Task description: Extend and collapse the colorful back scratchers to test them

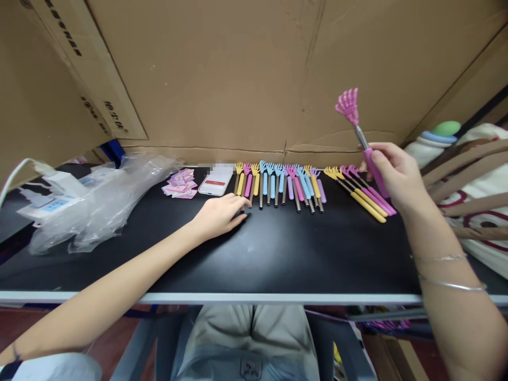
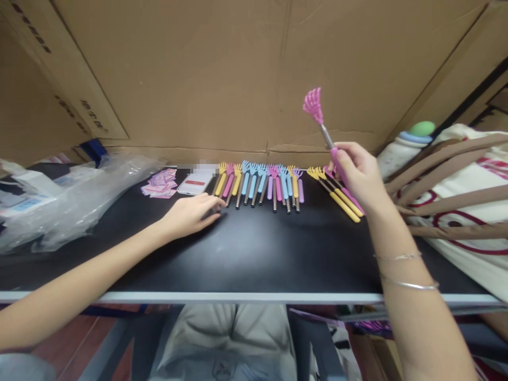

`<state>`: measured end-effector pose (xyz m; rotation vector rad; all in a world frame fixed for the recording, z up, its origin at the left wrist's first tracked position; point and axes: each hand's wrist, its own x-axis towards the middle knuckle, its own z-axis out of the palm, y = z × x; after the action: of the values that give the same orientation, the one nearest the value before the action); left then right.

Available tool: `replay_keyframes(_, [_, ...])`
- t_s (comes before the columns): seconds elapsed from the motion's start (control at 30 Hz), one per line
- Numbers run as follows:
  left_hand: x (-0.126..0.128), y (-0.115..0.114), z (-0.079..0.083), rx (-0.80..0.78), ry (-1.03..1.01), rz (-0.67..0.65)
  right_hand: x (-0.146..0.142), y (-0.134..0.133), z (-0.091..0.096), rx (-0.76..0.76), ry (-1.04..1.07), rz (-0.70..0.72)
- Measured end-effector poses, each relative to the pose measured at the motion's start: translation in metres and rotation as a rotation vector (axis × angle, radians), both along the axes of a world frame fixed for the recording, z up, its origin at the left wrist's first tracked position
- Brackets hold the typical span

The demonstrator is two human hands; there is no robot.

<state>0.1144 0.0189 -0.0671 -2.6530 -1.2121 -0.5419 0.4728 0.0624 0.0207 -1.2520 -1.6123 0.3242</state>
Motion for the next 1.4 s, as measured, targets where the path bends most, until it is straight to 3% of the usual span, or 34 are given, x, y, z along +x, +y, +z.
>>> replay_keyframes(0.13, [0.000, 0.002, -0.004, -0.010, -0.003, -0.029, 0.029, 0.028, -0.001, -0.057, -0.208, -0.166])
replay_keyframes(0.27, [-0.002, 0.004, -0.006, -0.031, -0.012, -0.034, 0.050, 0.047, -0.022, -0.140, -0.524, -0.313])
replay_keyframes(0.4, [-0.001, 0.004, -0.006, -0.055, 0.014, -0.029, 0.058, 0.049, -0.048, -0.254, -0.695, -0.356])
replay_keyframes(0.53, [0.000, 0.003, -0.006, -0.036, 0.050, -0.020, 0.059, 0.046, -0.058, -0.348, -0.829, -0.392])
replay_keyframes(0.83, [0.001, 0.001, -0.005, 0.037, 0.109, -0.007, 0.044, 0.039, -0.062, -0.440, -0.975, -0.432])
replay_keyframes(1.4, [0.001, 0.001, -0.007, 0.094, 0.140, -0.034, 0.037, 0.040, -0.075, -0.385, -1.052, -0.402])
